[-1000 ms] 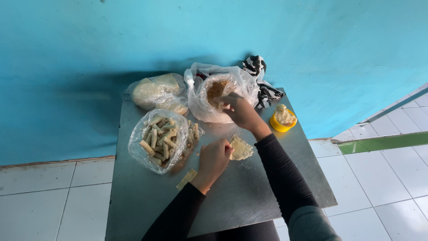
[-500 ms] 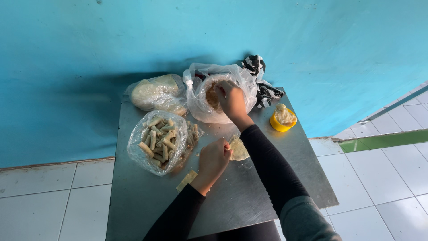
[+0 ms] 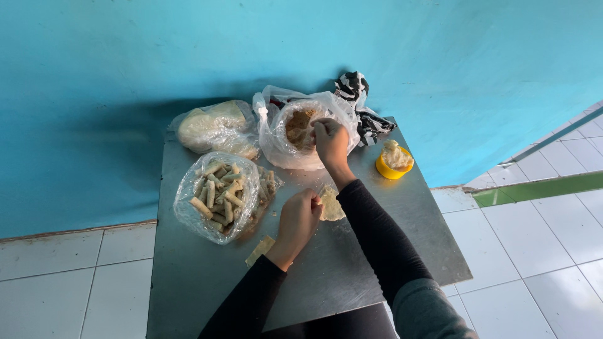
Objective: The person pinches pieces from a sheet of dough, places a scoop of brown filling from a plastic bag onto each piece, folds and rolls the dough around the filling by hand, and places the finished rolls into a plastic bag with other completed rolls.
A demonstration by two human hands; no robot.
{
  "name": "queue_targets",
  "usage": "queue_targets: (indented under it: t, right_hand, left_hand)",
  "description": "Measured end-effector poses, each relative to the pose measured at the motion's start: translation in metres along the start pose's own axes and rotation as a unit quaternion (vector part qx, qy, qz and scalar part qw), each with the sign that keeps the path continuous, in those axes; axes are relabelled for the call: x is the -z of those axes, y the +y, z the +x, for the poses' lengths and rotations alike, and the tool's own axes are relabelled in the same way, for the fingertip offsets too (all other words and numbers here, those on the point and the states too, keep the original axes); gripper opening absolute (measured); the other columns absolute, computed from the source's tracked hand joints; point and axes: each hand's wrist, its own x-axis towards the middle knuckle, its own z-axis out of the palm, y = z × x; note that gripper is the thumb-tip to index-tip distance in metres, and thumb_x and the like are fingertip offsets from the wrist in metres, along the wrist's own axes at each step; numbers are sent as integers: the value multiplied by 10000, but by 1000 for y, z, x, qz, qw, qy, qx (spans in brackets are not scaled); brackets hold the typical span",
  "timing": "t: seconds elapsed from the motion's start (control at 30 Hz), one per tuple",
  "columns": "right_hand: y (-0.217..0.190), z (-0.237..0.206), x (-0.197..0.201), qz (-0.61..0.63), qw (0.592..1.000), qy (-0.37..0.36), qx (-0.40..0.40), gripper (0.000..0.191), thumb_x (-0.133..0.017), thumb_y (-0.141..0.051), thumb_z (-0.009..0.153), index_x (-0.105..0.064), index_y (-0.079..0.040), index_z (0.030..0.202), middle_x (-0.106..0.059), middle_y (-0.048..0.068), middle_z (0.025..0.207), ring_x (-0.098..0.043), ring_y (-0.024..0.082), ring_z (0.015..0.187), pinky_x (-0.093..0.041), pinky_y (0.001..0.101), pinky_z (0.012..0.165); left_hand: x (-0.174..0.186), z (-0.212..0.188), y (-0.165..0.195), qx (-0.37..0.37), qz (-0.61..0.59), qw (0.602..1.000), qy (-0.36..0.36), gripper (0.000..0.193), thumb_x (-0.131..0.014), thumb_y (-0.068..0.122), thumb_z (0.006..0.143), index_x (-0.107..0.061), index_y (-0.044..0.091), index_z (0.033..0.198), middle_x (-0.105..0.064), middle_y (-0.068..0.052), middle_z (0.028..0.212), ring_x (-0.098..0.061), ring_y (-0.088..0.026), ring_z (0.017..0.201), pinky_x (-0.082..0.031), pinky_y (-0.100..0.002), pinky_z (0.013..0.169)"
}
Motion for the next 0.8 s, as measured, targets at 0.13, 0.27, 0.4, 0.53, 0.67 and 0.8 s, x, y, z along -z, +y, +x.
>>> queue_targets:
  t: [0.13, 0.27, 0.4, 0.53, 0.67, 0.8]
  right_hand:
    - [-5, 0, 9, 150, 985, 31, -83, 214, -560, -79, 965, -710, 72, 991, -689, 97, 761, -623, 137, 581, -494, 272, 502]
    - [-5, -10, 25, 288, 946, 30, -144, 208, -570, -72, 973, -693, 90, 1016, -674, 120, 786, -611, 163, 597, -493, 281, 541]
    - [3, -34, 60, 346, 919, 33, -183, 215, -576, -96, 991, -682, 78, 1059, -664, 97, 842, -601, 150, 682, -488, 273, 603]
    - [13, -78, 103, 347, 916, 8, -202, 215, -565, -124, 1021, -669, 55, 1079, -651, 78, 883, -594, 138, 718, -484, 268, 628]
    - [26, -123, 134, 277, 931, -37, -235, 220, -544, -142, 1051, -661, 36, 1102, -649, 74, 912, -605, 133, 735, -495, 263, 653]
    - [41, -145, 148, 221, 944, -67, -234, 227, -531, -134, 1062, -666, 32, 1138, -660, 68, 930, -616, 111, 768, -528, 257, 707]
  left_hand:
    - [-1, 1, 0, 29, -31, 999, -6, 162, -778, 103, 825, -674, -1, 891, -711, -156, 776, -712, -326, 722, -547, -395, 669]
    - [0, 4, -4, 85, -60, 994, -42, 184, -787, 140, 826, -689, 10, 910, -736, -120, 797, -742, -256, 729, -573, -352, 685]
    - [0, 6, -13, 105, -61, 990, -72, 221, -779, 113, 787, -687, 13, 961, -758, -99, 880, -753, -212, 787, -584, -326, 719]
    - [-4, 7, -23, 107, -76, 989, -60, 217, -766, 98, 788, -706, 10, 978, -766, -106, 872, -756, -205, 782, -590, -318, 721]
    - [-6, 8, -30, 114, -88, 988, -55, 247, -772, 102, 780, -708, 10, 1000, -761, -96, 866, -752, -186, 774, -591, -310, 710]
    - [-6, 9, -33, 120, -92, 987, -56, 261, -764, 87, 764, -712, 13, 1009, -755, -82, 859, -738, -169, 757, -588, -305, 690]
